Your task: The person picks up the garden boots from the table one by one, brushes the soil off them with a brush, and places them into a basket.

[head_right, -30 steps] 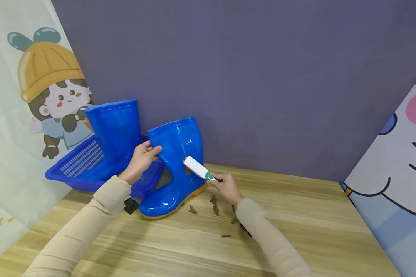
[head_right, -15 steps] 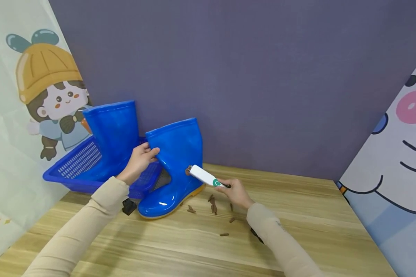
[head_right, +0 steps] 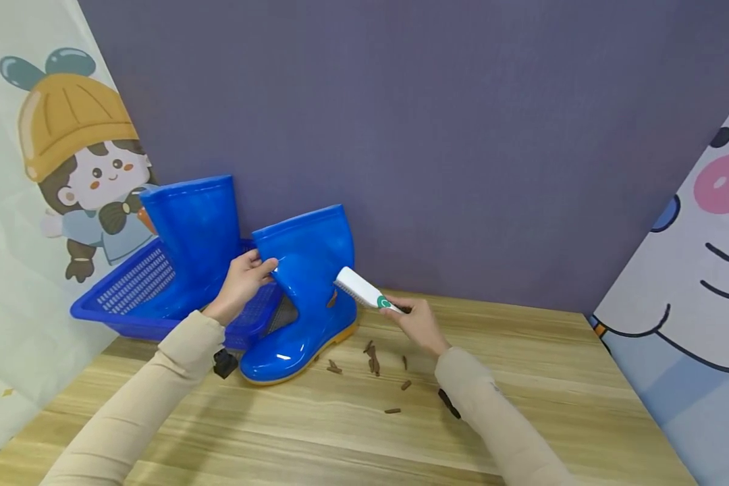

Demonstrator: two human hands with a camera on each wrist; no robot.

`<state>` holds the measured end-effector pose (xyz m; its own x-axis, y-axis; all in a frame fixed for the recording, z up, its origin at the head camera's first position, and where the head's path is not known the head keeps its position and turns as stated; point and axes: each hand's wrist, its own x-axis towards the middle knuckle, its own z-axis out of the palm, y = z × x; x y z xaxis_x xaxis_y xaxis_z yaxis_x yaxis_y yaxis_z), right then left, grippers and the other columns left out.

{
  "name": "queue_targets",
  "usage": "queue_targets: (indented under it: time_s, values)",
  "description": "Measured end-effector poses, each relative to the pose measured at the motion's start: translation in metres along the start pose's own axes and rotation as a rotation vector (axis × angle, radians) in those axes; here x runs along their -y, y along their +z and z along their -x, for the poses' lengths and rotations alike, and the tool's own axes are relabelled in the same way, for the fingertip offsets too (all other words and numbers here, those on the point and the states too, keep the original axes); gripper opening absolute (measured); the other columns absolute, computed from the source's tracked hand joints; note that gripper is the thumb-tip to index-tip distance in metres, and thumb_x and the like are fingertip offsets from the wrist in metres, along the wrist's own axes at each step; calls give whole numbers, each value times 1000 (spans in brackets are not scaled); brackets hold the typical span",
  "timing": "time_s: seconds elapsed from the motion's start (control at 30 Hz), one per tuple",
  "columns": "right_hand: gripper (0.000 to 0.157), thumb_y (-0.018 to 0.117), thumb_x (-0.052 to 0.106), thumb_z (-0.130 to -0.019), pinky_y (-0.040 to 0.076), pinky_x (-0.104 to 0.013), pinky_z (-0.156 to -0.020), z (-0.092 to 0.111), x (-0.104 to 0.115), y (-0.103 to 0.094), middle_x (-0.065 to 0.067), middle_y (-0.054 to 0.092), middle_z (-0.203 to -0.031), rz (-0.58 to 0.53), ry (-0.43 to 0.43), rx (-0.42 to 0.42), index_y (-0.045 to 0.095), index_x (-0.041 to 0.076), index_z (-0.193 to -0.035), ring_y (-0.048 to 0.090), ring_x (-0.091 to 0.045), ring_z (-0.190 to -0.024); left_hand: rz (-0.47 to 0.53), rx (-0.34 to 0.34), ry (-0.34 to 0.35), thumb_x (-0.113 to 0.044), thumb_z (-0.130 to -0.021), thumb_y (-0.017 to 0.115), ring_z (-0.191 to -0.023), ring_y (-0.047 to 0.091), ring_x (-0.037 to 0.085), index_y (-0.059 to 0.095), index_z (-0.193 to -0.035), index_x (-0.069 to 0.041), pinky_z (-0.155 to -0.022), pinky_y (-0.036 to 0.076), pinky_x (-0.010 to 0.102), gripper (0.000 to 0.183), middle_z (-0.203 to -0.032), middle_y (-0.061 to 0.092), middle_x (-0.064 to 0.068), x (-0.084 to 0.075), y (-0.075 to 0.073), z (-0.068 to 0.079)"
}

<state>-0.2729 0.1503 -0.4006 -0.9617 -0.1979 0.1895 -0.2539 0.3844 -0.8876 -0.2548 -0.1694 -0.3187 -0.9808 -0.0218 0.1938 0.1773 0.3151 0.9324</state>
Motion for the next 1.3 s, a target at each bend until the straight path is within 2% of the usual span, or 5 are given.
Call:
queue_targets:
  time_s: [0.1,0.3,0.53,0.83,1.3]
  values:
    - [41,68,30,-82,47,-23,-63,-7,14,10,-13,61,-120,-54,-28,-25,62,15,-120,62,-11,-88,4,1,6,-25,-97,45,-113,56,29,41,-134,-3,-94,45,42,43,-123,57,18,-2,1,0]
    - [39,67,24,-84,39,-23,-48,-18,30,37,-23,65,-96,-166,-139,-94,60,13,-121,47,-12,-55,7,-10,5,-24,-97,46,-112,57,28,43,-133,-4,-94,46,42,41,-121,59,17,-2,3,2]
    - [41,68,24,-83,31,-22,-44,-22,21,52,-22,62,-88,-152,-82,41,60,13,-122,36,-10,-47,9,-30,-3,-25,-97,46,-110,58,28,42,-133,-3,-94,46,41,43,-122,58,17,3,5,-1]
    - [38,66,15,-84,30,-19,-45,-19,3,45,-20,64,-108,-80,-83,97,60,7,-121,34,-7,-52,4,-31,-11,-26,-97,45,-113,56,30,41,-134,-3,-95,45,43,43,-125,56,17,5,0,1]
    - [36,70,17,-80,31,-19,-41,-10,-30,15,-13,68,-83,155,-116,157,64,3,-113,32,-6,-45,13,-21,-43,-25,-97,44,-114,55,29,40,-135,-3,-96,44,42,43,-126,55,16,5,0,-3]
